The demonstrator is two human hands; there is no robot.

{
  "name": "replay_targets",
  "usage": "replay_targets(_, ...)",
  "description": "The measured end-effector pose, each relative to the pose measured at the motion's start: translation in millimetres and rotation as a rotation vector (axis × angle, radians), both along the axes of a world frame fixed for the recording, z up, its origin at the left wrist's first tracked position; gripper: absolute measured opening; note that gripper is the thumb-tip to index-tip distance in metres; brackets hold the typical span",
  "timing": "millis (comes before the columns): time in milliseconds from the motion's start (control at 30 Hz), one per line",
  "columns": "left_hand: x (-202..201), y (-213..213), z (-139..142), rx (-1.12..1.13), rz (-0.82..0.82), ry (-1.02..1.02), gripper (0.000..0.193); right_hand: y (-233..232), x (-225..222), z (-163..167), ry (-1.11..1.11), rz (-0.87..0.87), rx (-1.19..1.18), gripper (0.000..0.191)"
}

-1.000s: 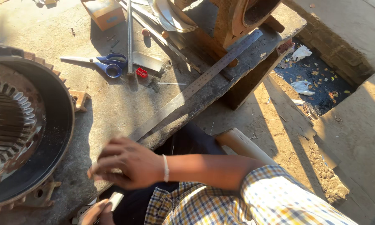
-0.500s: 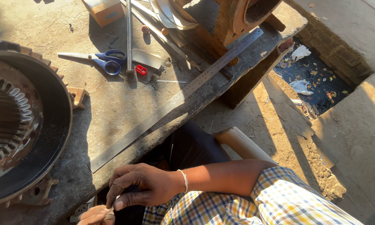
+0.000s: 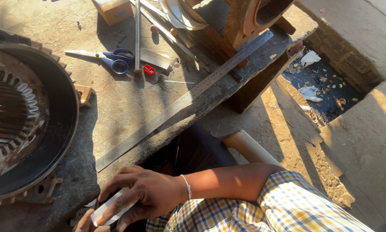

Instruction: The person sits at a concrete workbench and repeatedly folds small white paper pieces by hand, creasing each one against the bench edge and setting finished pieces in a pile beside an electric motor stator. Scissors, a steel ruler and other tools lie on the bench.

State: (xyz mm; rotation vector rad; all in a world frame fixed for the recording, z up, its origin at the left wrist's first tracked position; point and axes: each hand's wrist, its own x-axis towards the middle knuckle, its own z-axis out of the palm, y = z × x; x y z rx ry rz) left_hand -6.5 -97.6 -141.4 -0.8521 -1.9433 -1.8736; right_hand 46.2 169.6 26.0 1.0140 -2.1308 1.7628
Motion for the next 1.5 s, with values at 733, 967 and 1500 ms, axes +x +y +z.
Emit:
replay_targets(733,25.4,58.1,57.1,-0.185,0.439,0.011,0.022,3.2,-3.3,-5.0,-0.02,0.005,-0.012,0.035)
replay_targets(967,87.7,82.5,129.8,-0.034,0.507,-0.144,0.022,19.1,-10.2,47.2,0.045,0.019,0.084,0.041)
replay_targets(1500,23.5,82.6,123.5,-0.183,0.47,0.224,0.022,-10.0,-160.2,50.8,0.506,-0.569,0.288,0.025)
